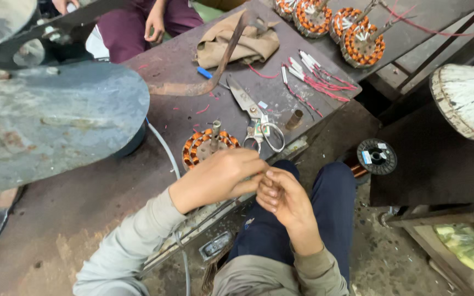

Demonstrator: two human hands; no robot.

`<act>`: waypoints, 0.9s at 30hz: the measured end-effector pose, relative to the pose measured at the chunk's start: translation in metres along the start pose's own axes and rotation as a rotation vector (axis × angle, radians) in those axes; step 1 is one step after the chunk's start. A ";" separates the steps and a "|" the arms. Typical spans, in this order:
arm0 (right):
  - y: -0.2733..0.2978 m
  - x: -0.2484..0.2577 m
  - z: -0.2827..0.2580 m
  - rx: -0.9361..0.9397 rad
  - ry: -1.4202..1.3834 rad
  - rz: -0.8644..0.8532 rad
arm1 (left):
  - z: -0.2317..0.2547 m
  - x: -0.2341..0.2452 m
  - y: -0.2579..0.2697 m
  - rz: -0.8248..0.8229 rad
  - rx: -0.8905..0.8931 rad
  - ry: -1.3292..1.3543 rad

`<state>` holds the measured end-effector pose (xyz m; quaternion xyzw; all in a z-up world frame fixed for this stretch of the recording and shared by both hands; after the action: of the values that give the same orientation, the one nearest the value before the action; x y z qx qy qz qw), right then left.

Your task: The person sits at a workbench and repairs an electric motor stator by hand. They insert red wires into the stator slots, use shears to cut the wires, and then insert white plastic tubes into the slots to secure the connections.

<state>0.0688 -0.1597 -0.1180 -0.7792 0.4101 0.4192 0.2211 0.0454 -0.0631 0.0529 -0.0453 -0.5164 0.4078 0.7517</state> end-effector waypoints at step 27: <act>0.026 -0.025 -0.034 0.640 0.969 0.329 | -0.003 0.000 0.003 -0.026 0.069 0.003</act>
<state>0.0555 -0.1863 -0.0782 -0.7026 0.6850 -0.0994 0.1648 0.0461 -0.0604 0.0503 -0.0132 -0.5017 0.4154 0.7587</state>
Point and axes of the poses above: each hand's wrist, its own y-axis away from the middle knuckle, its own x-axis out of the back of the hand, z = x × y, the point moved 9 cm from there along -y, towards the middle knuckle
